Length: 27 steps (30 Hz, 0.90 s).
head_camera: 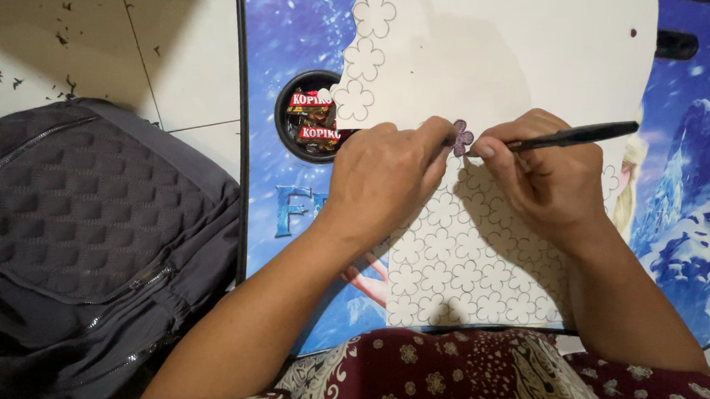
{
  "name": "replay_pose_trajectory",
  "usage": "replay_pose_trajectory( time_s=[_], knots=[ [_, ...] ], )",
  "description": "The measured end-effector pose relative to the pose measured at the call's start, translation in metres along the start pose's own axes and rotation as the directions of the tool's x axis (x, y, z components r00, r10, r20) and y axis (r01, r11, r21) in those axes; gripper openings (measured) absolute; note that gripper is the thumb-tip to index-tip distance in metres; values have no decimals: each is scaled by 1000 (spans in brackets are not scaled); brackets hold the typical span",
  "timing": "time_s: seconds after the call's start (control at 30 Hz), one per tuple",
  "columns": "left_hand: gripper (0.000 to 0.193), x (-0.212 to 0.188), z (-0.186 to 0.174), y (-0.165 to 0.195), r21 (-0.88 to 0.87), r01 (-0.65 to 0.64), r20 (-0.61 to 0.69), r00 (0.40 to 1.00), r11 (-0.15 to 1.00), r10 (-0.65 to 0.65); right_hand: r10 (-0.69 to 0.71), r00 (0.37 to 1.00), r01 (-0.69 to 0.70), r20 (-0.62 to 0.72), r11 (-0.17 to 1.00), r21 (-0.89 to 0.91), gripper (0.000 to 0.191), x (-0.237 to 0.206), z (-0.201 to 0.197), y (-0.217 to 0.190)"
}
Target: The person uses a black pen to trace the outline of a small purple flower-shaped paper cutout onto a larger white sheet of paper. They repeatedly reposition the cutout and trace its shape to create a pattern of flower outlines.
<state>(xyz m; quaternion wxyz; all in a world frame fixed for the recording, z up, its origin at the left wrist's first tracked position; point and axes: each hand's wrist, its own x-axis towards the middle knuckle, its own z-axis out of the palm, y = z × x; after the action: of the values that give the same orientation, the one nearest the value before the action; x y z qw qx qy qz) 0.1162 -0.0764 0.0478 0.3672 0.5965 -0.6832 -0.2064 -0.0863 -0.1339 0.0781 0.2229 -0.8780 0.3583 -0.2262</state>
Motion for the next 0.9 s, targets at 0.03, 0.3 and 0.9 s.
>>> replay_pose_trajectory(
  time_s=[0.03, 0.3, 0.9],
  knots=[
    [14, 0, 0, 0, 2, -5, -1, 1000, 1000, 5, -13, 1000, 13, 0, 1000, 7, 11, 0, 0, -1],
    [10, -1, 0, -2, 12, -30, 16, 999, 999, 30, -34, 999, 33, 2, 996, 80, 9, 1, 3, 1],
    [11, -1, 1, -3, -7, -16, 33, 999, 1000, 16, -76, 997, 75, 1, 984, 163, 8, -1, 10, 2]
  ],
)
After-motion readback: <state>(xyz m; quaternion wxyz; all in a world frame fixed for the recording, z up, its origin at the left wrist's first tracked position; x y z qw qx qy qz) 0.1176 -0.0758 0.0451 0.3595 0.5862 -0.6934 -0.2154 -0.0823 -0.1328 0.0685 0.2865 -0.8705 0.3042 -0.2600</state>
